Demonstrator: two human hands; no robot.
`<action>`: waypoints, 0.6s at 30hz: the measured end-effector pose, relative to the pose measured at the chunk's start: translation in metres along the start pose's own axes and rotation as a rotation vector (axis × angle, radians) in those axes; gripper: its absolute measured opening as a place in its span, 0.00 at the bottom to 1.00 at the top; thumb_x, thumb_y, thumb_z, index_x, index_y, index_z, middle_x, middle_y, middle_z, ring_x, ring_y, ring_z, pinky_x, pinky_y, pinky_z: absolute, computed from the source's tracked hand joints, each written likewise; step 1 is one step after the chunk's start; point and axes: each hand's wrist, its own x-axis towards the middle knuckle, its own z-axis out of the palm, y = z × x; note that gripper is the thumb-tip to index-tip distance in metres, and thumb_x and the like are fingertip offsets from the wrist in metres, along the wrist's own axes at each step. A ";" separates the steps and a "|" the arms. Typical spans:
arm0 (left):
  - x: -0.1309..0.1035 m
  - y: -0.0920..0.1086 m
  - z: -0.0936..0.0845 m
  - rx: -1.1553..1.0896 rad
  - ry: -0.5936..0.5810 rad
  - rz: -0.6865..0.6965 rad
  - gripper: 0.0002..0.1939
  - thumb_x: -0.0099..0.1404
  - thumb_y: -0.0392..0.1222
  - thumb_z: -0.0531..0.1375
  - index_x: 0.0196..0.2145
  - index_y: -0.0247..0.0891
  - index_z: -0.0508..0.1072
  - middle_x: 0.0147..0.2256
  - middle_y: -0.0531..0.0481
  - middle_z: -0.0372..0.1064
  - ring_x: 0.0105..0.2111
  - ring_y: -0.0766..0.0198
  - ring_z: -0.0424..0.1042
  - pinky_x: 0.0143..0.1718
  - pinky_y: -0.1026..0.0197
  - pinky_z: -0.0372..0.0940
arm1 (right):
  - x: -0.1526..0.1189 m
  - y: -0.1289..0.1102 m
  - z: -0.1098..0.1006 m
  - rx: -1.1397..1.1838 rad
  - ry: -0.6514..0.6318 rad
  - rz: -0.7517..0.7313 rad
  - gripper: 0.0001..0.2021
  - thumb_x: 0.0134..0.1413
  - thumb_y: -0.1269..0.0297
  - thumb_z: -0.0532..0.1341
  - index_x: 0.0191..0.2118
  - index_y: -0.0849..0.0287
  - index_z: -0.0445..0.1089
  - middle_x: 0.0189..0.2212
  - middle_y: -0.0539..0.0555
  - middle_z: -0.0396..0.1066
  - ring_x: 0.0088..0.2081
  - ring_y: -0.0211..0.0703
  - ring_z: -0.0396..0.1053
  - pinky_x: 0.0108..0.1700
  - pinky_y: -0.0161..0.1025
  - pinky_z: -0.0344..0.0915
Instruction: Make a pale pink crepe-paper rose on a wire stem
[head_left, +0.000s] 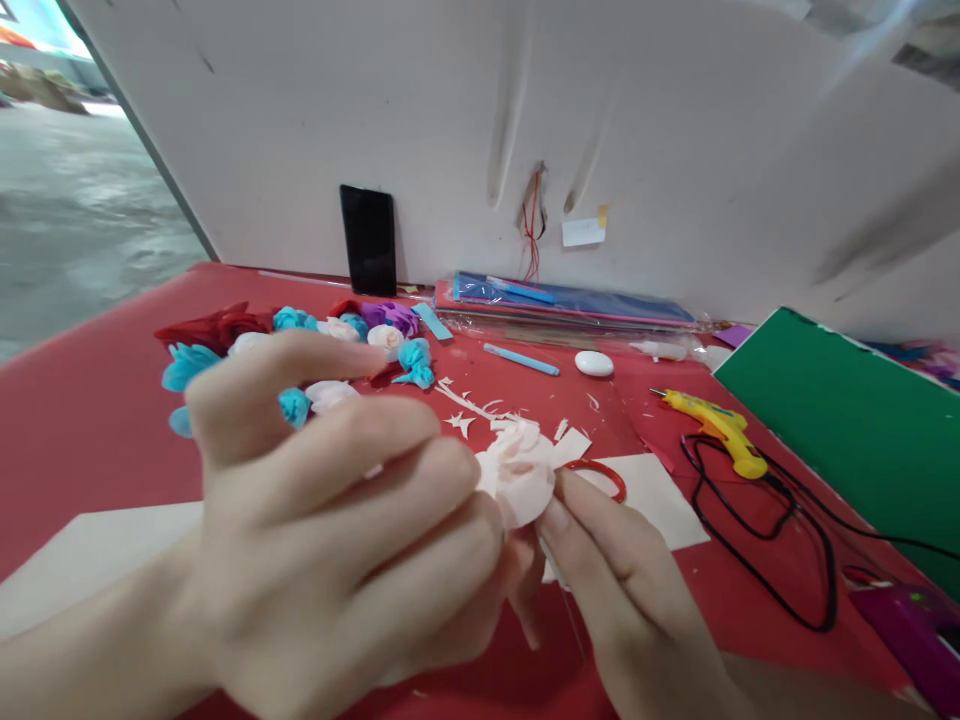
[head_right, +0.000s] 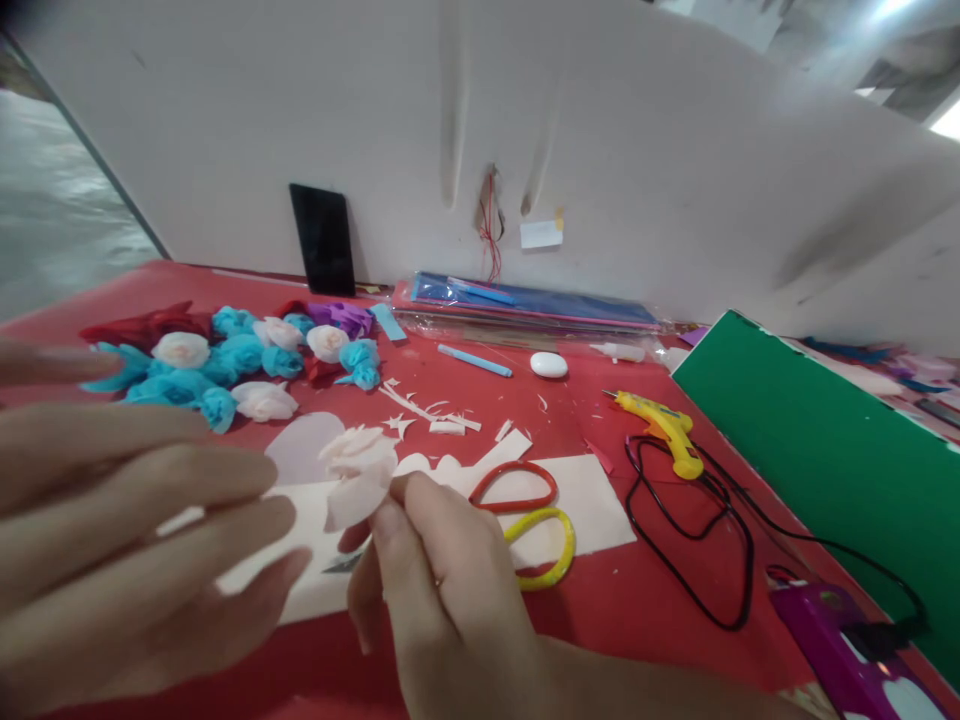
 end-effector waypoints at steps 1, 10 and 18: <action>0.006 -0.007 -0.003 0.134 0.072 0.173 0.10 0.56 0.37 0.64 0.24 0.48 0.65 0.23 0.64 0.69 0.28 0.62 0.63 0.52 0.48 0.57 | 0.000 0.000 0.000 -0.060 0.033 -0.056 0.20 0.68 0.61 0.50 0.22 0.52 0.57 0.15 0.47 0.61 0.22 0.40 0.63 0.32 0.40 0.63; 0.015 -0.017 0.005 0.290 0.216 0.389 0.13 0.60 0.42 0.64 0.24 0.44 0.63 0.22 0.60 0.67 0.26 0.62 0.61 0.40 0.48 0.62 | -0.001 0.001 -0.001 -0.531 0.149 -0.413 0.13 0.60 0.76 0.50 0.26 0.55 0.57 0.19 0.47 0.64 0.22 0.37 0.64 0.29 0.35 0.61; 0.006 -0.016 0.005 0.254 0.208 0.390 0.10 0.56 0.32 0.61 0.24 0.43 0.63 0.25 0.60 0.63 0.28 0.64 0.61 0.48 0.46 0.63 | 0.002 0.000 -0.002 -0.685 0.163 -0.527 0.14 0.61 0.77 0.51 0.25 0.56 0.58 0.18 0.46 0.61 0.21 0.35 0.60 0.27 0.34 0.57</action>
